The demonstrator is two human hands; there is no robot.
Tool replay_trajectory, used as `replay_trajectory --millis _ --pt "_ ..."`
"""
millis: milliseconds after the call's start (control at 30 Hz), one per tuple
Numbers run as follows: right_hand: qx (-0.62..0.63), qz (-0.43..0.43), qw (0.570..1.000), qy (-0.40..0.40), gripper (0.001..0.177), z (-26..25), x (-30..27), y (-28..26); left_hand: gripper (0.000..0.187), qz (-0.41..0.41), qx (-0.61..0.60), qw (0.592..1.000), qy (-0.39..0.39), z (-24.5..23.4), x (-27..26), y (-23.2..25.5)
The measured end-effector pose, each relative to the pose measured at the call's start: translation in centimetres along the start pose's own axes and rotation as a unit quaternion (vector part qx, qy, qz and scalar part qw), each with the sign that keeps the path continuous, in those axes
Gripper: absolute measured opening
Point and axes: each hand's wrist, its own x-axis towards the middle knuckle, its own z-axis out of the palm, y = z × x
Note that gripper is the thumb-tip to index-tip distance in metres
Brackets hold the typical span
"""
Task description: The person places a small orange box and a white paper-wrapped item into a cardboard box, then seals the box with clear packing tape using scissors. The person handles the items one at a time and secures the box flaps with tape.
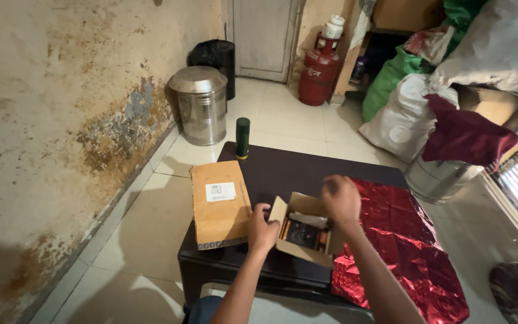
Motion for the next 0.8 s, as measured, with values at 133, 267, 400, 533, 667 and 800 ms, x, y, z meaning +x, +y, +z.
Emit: replay_trajectory --millis 133,267,400,533,667,800 --pt "0.139 0.096 0.985 0.020 0.022 -2.2 -1.5 6.7 0.045 -0.002 0.056 0.998 0.001 -0.2 -0.4 1.4" --pt "0.291 0.280 0.915 -0.014 0.030 -3.6 -6.2 11.5 0.038 0.042 0.063 0.997 0.009 -0.1 -0.8 2.8" --pt "0.350 0.317 0.874 -0.116 0.040 -2.7 -9.3 12.0 0.031 0.027 0.043 0.999 -0.018 0.0 -1.8 4.4" --pt "0.434 0.364 0.813 -0.136 0.052 -1.6 -9.6 9.5 0.039 -0.036 0.004 0.998 -0.046 -0.7 -3.1 5.1" --pt "0.479 0.388 0.773 -0.149 0.055 -2.3 -9.3 7.9 0.046 -0.036 -0.057 0.995 -0.073 -1.2 -3.4 3.7" --pt "0.441 0.335 0.811 -0.189 0.059 -2.0 -9.0 7.4 0.033 0.056 -0.044 0.993 -0.098 -1.2 -2.9 1.5"
